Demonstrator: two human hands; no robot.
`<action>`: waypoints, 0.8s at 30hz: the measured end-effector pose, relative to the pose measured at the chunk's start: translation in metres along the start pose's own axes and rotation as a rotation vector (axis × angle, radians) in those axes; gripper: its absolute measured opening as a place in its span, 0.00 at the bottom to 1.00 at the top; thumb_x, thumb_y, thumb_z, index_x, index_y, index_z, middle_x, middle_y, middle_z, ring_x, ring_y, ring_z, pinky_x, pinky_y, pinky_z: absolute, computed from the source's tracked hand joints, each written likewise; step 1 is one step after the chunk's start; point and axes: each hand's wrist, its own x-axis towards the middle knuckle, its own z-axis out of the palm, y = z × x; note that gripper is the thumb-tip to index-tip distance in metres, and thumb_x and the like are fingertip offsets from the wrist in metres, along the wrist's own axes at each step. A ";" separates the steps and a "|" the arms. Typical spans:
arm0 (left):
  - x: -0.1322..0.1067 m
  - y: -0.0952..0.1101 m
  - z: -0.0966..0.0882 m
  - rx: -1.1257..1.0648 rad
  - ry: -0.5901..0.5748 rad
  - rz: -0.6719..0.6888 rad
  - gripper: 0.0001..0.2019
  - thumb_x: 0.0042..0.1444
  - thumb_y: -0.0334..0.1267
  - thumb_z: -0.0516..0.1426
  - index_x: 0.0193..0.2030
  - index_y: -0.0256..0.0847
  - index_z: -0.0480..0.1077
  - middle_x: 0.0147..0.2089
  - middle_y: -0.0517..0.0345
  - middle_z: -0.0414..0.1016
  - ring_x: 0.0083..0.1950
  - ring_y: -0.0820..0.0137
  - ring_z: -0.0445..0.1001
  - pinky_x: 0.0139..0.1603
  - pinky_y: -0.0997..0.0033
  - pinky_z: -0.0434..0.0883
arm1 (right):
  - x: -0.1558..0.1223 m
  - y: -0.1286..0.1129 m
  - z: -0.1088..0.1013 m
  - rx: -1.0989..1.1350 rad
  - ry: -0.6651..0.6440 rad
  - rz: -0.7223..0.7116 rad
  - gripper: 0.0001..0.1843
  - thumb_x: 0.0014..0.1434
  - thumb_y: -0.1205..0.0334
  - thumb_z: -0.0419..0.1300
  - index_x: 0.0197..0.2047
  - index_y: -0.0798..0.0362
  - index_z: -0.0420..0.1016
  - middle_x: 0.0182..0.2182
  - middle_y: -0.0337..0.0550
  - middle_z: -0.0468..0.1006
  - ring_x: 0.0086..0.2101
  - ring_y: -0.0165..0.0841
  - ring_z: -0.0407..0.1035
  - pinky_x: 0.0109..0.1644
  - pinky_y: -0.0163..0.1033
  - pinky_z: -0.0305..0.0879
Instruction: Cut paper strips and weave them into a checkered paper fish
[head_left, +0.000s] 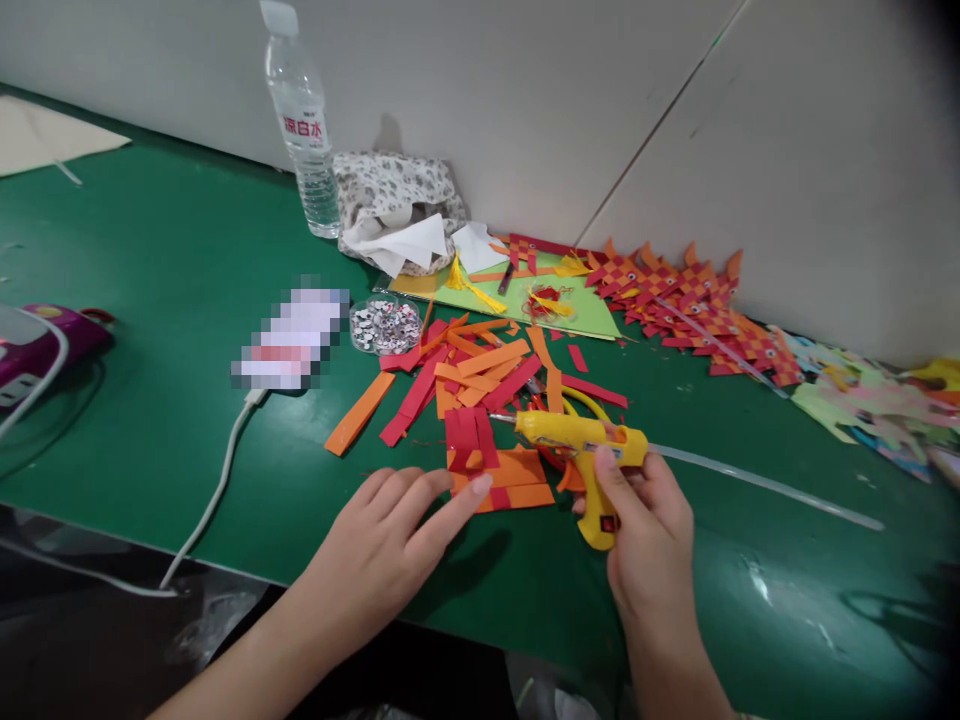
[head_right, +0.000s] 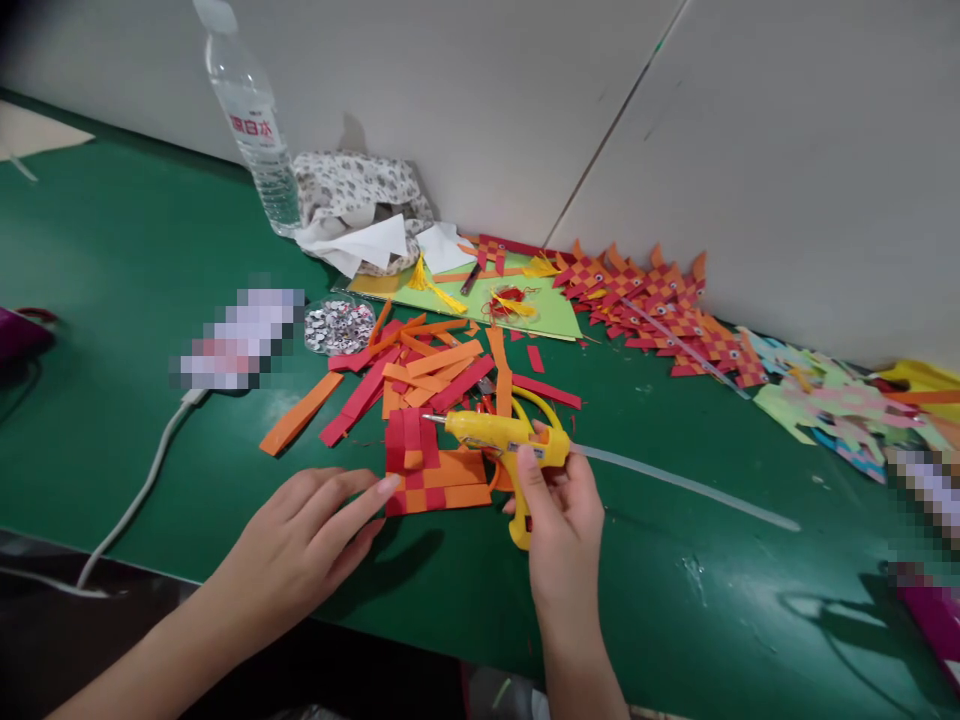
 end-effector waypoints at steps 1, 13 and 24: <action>0.001 0.000 0.000 -0.022 -0.033 0.009 0.27 0.56 0.26 0.55 0.63 0.38 0.56 0.51 0.51 0.74 0.46 0.62 0.71 0.45 0.61 0.67 | 0.001 0.001 0.000 0.027 0.028 -0.002 0.22 0.51 0.49 0.65 0.47 0.50 0.72 0.32 0.37 0.73 0.19 0.21 0.62 0.19 0.27 0.61; 0.009 0.000 0.000 -0.017 -0.165 -0.068 0.18 0.63 0.34 0.47 0.59 0.38 0.62 0.62 0.57 0.66 0.60 0.66 0.66 0.55 0.61 0.61 | -0.003 0.004 0.003 0.070 0.049 0.036 0.22 0.51 0.49 0.65 0.46 0.50 0.72 0.30 0.36 0.72 0.17 0.20 0.63 0.17 0.25 0.58; 0.009 -0.001 0.000 -0.044 -0.220 -0.074 0.19 0.63 0.34 0.47 0.60 0.39 0.61 0.64 0.56 0.64 0.62 0.65 0.64 0.56 0.60 0.62 | -0.002 0.004 0.006 0.064 0.052 0.027 0.24 0.50 0.49 0.66 0.47 0.52 0.71 0.31 0.39 0.73 0.19 0.22 0.62 0.18 0.28 0.59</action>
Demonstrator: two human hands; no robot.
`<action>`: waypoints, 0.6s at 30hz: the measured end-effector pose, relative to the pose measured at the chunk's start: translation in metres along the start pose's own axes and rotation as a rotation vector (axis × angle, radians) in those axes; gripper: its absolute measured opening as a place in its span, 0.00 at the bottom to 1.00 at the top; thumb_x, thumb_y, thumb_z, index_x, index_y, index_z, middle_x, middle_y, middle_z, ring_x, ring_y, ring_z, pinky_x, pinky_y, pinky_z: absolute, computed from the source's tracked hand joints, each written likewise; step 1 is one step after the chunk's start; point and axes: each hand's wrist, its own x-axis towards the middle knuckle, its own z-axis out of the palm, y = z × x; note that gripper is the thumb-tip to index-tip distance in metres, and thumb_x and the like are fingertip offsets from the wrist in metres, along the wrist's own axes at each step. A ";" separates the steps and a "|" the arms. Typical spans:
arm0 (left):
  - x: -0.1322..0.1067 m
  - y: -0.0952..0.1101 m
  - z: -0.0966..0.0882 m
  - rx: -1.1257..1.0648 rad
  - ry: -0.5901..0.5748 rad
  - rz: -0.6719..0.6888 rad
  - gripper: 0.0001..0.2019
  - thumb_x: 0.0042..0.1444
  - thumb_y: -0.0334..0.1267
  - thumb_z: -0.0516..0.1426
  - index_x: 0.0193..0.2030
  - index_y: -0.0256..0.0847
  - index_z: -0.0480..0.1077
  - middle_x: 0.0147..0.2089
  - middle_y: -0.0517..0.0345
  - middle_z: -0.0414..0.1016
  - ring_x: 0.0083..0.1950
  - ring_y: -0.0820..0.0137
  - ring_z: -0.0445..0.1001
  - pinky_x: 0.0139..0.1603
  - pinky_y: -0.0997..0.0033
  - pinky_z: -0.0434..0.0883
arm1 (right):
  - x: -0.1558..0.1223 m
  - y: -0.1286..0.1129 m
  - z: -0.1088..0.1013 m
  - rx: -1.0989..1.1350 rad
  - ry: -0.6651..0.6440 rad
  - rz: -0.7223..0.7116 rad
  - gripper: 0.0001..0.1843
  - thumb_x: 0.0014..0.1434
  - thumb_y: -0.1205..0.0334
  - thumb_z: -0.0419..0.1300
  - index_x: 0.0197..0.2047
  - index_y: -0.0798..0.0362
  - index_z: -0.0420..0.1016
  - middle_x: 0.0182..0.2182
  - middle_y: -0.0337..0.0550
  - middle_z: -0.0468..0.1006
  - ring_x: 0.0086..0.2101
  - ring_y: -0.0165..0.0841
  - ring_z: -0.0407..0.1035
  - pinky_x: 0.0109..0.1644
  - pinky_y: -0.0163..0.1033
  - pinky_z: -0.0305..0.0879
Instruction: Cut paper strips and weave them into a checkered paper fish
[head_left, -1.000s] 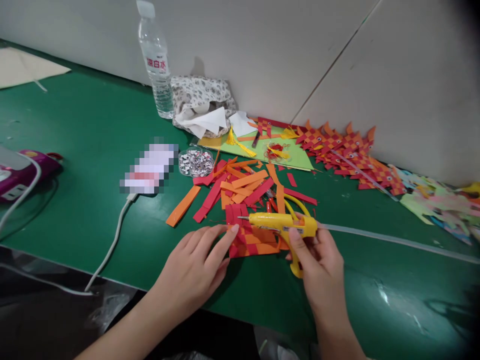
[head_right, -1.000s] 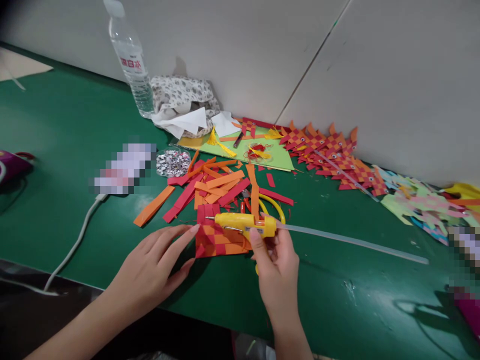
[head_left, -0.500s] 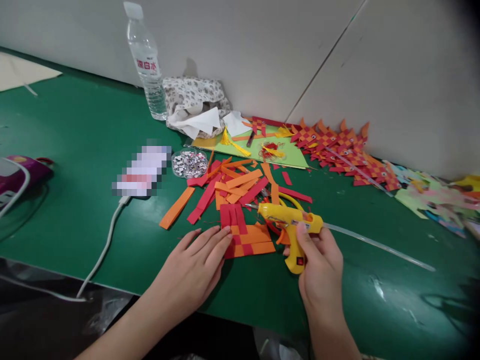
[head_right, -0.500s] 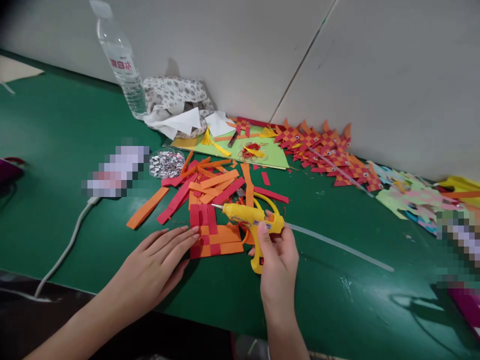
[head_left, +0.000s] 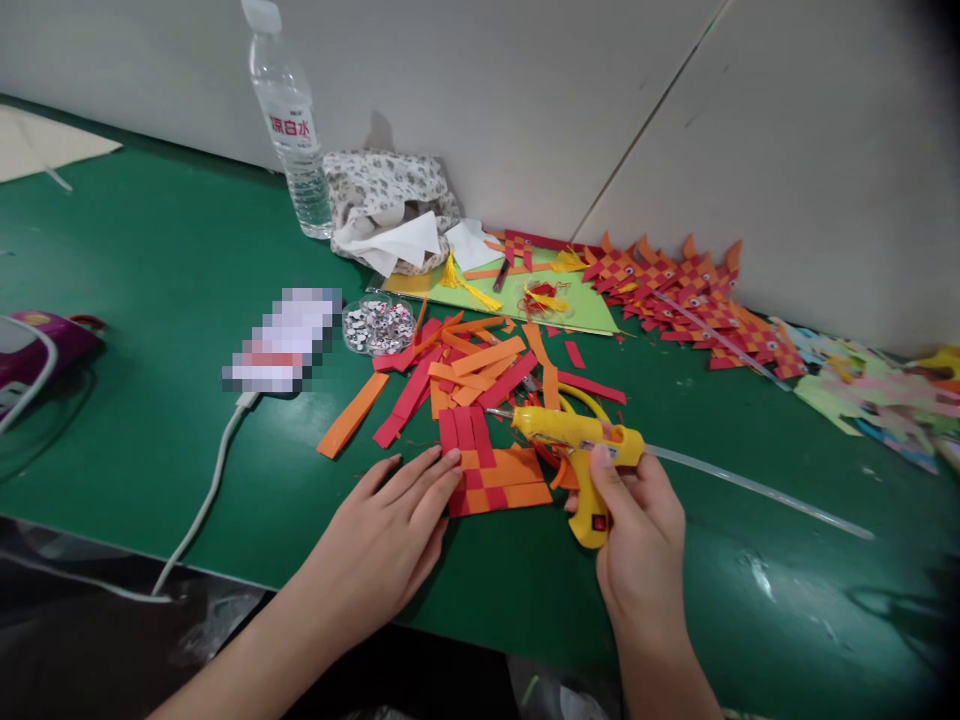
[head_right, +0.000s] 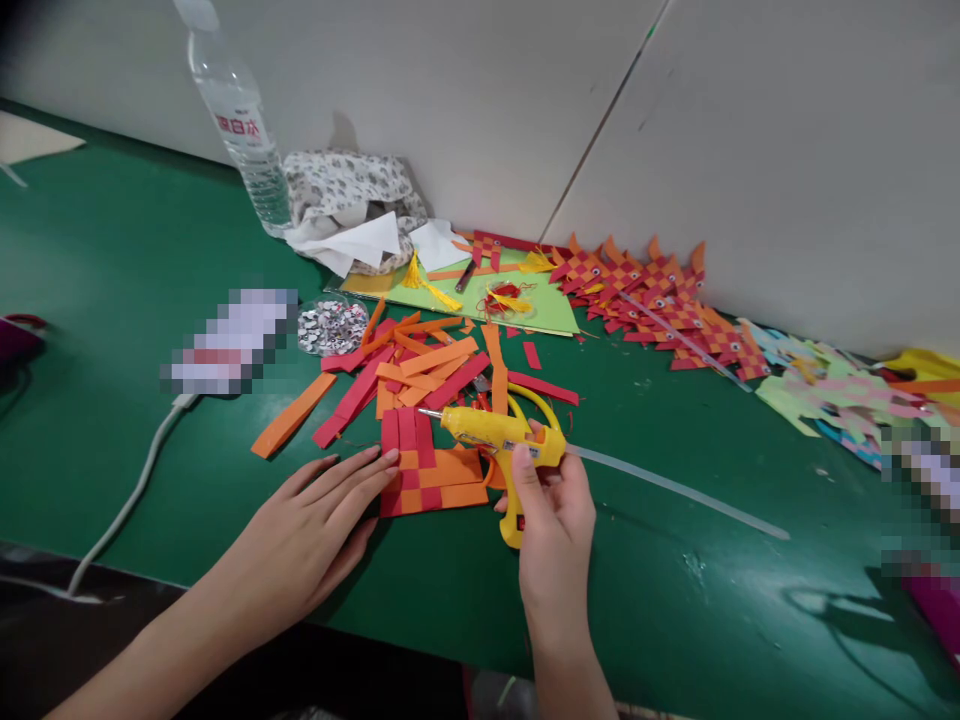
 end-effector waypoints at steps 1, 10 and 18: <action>0.000 0.000 0.000 -0.003 -0.005 0.000 0.19 0.63 0.34 0.47 0.60 0.39 0.61 0.64 0.56 0.64 0.63 0.65 0.64 0.56 0.60 0.62 | 0.000 0.000 0.000 -0.002 -0.001 0.004 0.24 0.50 0.49 0.66 0.47 0.52 0.71 0.31 0.39 0.73 0.19 0.22 0.62 0.18 0.28 0.59; 0.002 -0.001 -0.001 0.008 -0.008 0.018 0.17 0.63 0.34 0.47 0.57 0.40 0.64 0.63 0.55 0.65 0.63 0.65 0.64 0.57 0.59 0.62 | -0.001 0.000 0.000 -0.004 -0.002 0.020 0.25 0.50 0.47 0.65 0.48 0.51 0.71 0.33 0.40 0.75 0.18 0.21 0.62 0.18 0.28 0.59; 0.003 -0.004 -0.007 -0.074 -0.042 -0.013 0.14 0.61 0.36 0.48 0.51 0.42 0.68 0.64 0.49 0.63 0.64 0.59 0.60 0.60 0.53 0.61 | -0.001 -0.001 0.000 0.004 -0.007 -0.001 0.25 0.49 0.48 0.65 0.47 0.51 0.71 0.31 0.39 0.75 0.17 0.21 0.62 0.17 0.28 0.59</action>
